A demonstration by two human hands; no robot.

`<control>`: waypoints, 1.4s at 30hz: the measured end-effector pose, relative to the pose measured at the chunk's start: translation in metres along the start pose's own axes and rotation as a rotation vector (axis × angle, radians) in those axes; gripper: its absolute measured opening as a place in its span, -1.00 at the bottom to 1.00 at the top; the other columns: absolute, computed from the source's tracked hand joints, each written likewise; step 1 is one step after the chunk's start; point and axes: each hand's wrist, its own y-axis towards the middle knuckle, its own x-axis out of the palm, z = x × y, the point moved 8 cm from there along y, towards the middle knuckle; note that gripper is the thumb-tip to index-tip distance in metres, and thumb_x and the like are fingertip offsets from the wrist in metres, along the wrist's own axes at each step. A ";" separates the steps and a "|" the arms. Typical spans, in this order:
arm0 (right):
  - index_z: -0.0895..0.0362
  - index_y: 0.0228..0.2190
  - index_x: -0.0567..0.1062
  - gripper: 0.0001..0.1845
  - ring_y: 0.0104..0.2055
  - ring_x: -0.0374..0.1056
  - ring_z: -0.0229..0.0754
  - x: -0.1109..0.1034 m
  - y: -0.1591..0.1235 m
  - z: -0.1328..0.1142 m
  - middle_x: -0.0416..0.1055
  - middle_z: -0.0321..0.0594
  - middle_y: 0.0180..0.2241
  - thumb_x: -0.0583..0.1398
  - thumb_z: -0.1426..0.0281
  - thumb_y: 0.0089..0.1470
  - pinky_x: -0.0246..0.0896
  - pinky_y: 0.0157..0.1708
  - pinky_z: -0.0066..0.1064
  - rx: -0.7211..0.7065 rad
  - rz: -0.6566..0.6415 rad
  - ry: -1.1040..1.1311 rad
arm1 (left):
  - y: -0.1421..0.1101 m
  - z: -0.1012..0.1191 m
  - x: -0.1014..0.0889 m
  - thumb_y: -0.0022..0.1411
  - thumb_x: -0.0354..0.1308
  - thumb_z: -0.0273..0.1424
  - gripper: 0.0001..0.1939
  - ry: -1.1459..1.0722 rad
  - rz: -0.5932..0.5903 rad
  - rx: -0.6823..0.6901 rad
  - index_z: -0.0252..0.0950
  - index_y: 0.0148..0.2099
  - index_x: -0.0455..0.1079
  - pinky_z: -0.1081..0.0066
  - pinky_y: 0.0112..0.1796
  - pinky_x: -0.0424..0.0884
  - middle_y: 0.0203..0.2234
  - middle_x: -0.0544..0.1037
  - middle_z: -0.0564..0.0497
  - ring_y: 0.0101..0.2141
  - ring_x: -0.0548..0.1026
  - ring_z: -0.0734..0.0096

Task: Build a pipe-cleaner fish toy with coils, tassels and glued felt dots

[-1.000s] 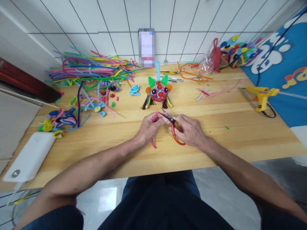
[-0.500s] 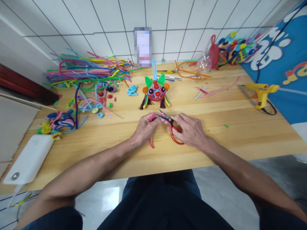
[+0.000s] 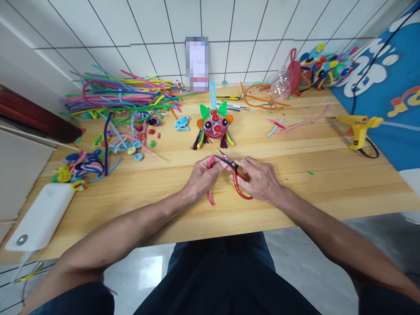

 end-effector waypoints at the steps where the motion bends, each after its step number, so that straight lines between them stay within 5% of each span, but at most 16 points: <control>1: 0.22 -0.06 0.57 -0.69 -0.41 0.35 -0.19 0.000 0.000 0.000 0.50 -0.20 -0.37 0.15 0.32 0.29 0.16 -0.39 -0.36 0.001 -0.002 -0.001 | 0.000 0.000 0.000 0.20 0.41 -0.06 -0.62 0.002 -0.001 0.004 -0.28 -0.33 0.49 0.47 -0.60 -0.12 -0.70 0.11 0.23 -0.65 -0.01 0.62; 23: 0.18 -0.02 0.56 -0.67 -0.38 0.40 -0.18 0.001 0.000 0.006 0.55 -0.17 -0.31 0.22 0.30 0.25 0.21 -0.35 -0.36 0.057 -0.067 0.043 | -0.001 0.001 0.002 0.17 0.43 -0.06 -0.60 -0.022 0.007 0.009 -0.31 -0.30 0.49 0.51 -0.62 -0.11 -0.71 0.11 0.25 -0.67 -0.01 0.65; 30: 0.10 -0.08 0.59 -0.76 -0.20 0.50 -0.12 0.007 0.004 0.013 0.60 -0.16 -0.20 0.26 0.31 0.24 0.32 -0.16 -0.33 0.140 -0.142 0.364 | -0.001 0.002 0.003 0.22 0.39 -0.08 -0.63 -0.007 -0.010 0.004 -0.30 -0.30 0.49 0.50 -0.62 -0.10 -0.70 0.14 0.23 -0.67 0.01 0.63; 35: 0.11 -0.10 0.62 -0.74 -0.38 0.36 -0.25 0.009 0.009 0.021 0.56 -0.28 -0.31 0.26 0.27 0.22 0.20 -0.33 -0.41 0.290 -0.246 0.672 | -0.002 0.014 0.004 0.25 0.35 -0.20 -0.74 0.085 0.019 0.034 -0.30 -0.30 0.51 0.49 -0.54 0.08 -0.65 0.30 0.17 -0.61 0.16 0.58; 42: 0.11 -0.12 0.61 -0.74 -0.44 0.28 -0.27 0.008 0.008 0.021 0.49 -0.34 -0.41 0.27 0.27 0.20 0.13 -0.37 -0.41 0.300 -0.289 0.621 | -0.001 0.030 -0.002 0.21 0.36 -0.24 -0.77 0.159 0.087 0.103 -0.29 -0.33 0.50 0.48 -0.46 0.19 -0.64 0.35 0.15 -0.55 0.26 0.53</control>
